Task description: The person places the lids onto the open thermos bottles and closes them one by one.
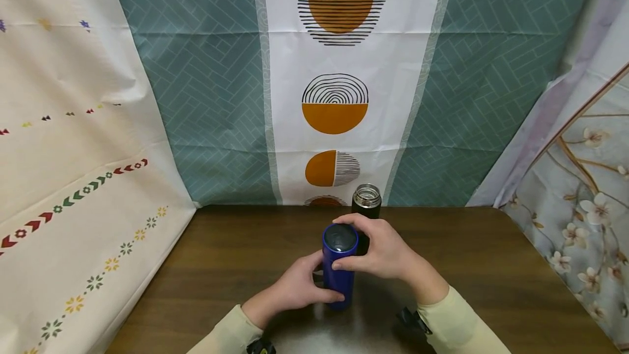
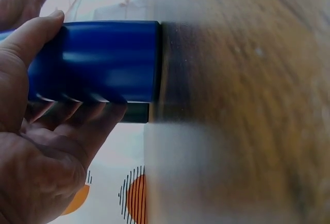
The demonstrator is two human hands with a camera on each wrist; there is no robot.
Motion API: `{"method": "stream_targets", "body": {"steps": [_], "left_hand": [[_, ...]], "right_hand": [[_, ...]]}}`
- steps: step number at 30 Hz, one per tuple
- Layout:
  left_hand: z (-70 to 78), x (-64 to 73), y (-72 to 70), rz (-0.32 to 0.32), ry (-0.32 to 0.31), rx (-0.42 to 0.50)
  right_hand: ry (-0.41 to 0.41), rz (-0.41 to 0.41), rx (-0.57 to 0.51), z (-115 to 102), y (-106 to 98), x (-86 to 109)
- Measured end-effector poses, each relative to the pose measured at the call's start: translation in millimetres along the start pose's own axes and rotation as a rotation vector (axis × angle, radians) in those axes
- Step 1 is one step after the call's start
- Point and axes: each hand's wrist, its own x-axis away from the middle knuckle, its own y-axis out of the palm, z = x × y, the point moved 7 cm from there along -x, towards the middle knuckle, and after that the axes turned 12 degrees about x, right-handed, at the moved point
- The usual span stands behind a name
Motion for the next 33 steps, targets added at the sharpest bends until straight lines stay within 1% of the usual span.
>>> {"method": "stream_targets", "body": {"steps": [2,6,9,12,14,18,23,28,33], "left_hand": [[-0.5,0.5,-0.2,0.001,-0.002,0.003],[-1.0,0.8,-1.1,0.000,-0.006,0.002],[-1.7,1.4,-1.3,-0.010,-0.016,0.010],[-1.6,1.9,-1.2,-0.024,-0.025,0.020],[-1.1,2.1,-1.3,-0.030,-0.029,0.022],[0.3,2.4,-2.0,-0.034,-0.024,0.015],[-0.5,2.3,-1.7,-0.040,-0.025,0.020],[-1.6,2.2,-1.4,-0.039,-0.025,0.022],[-2.1,1.7,-1.4,-0.030,-0.022,0.013]], "right_hand": [[0.003,-0.024,-0.041,1.7,2.2,0.1],[0.022,-0.103,-0.174,5.8,8.1,0.4],[0.014,-0.149,-0.285,7.1,12.6,1.5],[-0.024,-0.158,-0.368,6.4,14.3,2.2],[-0.054,-0.154,-0.399,5.1,14.3,2.0],[-0.075,-0.144,-0.413,4.0,14.2,1.3],[-0.043,-0.143,-0.406,4.4,14.1,1.1],[-0.005,-0.138,-0.371,6.5,14.0,0.3],[-0.002,-0.124,-0.324,9.3,13.6,0.4]]}}
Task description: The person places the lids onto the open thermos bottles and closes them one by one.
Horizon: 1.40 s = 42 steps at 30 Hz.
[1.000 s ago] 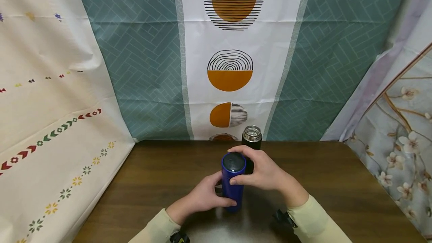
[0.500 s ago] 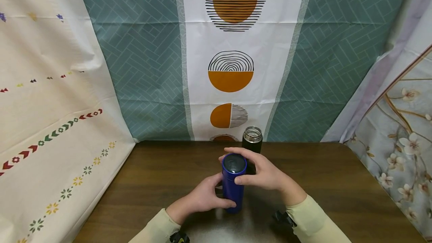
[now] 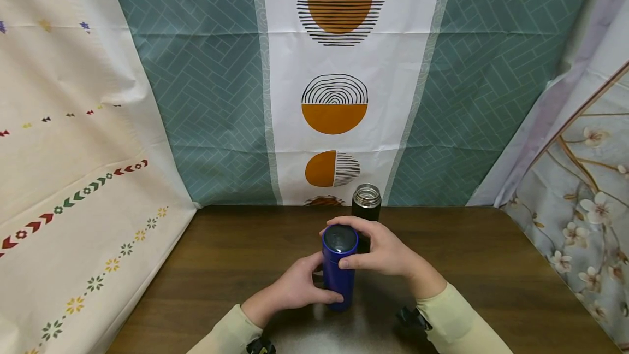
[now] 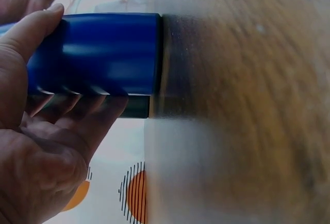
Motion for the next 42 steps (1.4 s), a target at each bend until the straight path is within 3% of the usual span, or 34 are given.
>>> {"method": "stream_targets", "body": {"steps": [15,29,42], "left_hand": [[2.1,-0.8,1.7,0.022,0.056,-0.014],[2.6,-1.3,2.2,0.026,0.042,-0.012],[1.8,0.5,-0.1,-0.014,0.020,-0.017]], "right_hand": [[-0.026,0.068,0.084,-0.5,-4.3,-0.1],[0.031,0.107,0.133,-1.2,-7.3,0.8],[-0.098,-0.026,-0.056,-3.3,2.8,0.3]]}}
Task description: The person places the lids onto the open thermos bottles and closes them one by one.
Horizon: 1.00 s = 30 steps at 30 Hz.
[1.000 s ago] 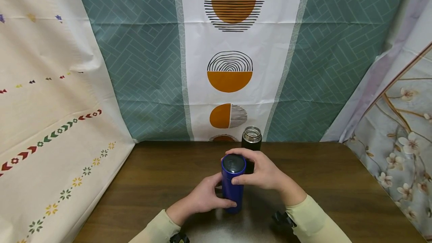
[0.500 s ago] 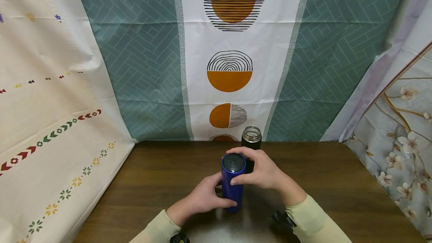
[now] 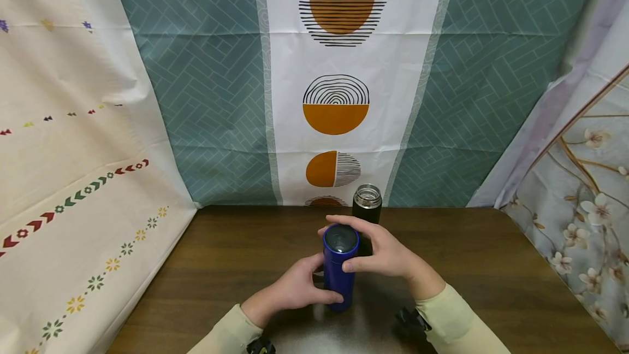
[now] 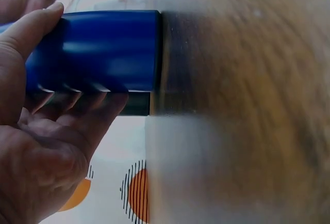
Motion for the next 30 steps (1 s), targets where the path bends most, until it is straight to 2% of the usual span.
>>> {"method": "stream_targets", "body": {"steps": [3,15,25,30], "left_hand": [[-0.3,-0.2,0.3,-0.008,-0.004,0.002],[-0.7,-0.3,0.4,0.000,-0.016,0.011],[0.6,-1.1,1.4,0.026,0.025,-0.011],[0.8,-1.5,1.9,0.032,0.029,0.000]], "right_hand": [[-0.004,-0.012,-0.026,0.4,0.5,0.4],[0.116,0.030,0.019,2.8,-3.0,0.0],[0.196,0.065,0.082,2.3,-7.2,0.7],[0.205,0.086,0.104,4.9,-8.9,1.1]]}}
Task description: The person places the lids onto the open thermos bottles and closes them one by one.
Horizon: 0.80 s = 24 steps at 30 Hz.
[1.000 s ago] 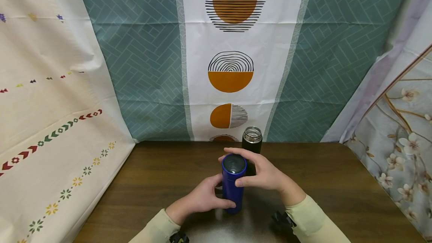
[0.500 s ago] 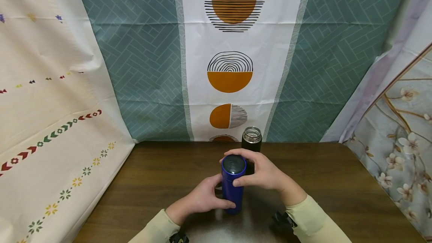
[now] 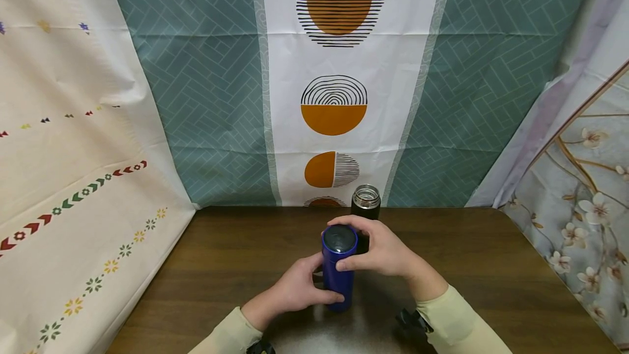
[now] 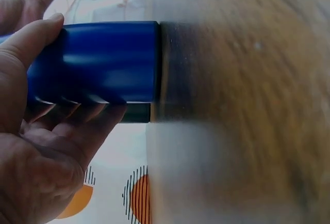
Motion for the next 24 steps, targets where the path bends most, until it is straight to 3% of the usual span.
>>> {"method": "stream_targets", "body": {"steps": [15,24], "left_hand": [[4.1,-0.6,1.4,0.023,0.009,-0.006],[-0.5,0.3,-0.6,0.016,-0.008,-0.006]], "right_hand": [[0.028,0.036,0.064,-4.9,-0.4,0.7],[0.006,-0.007,0.038,-3.3,0.9,1.2]]}}
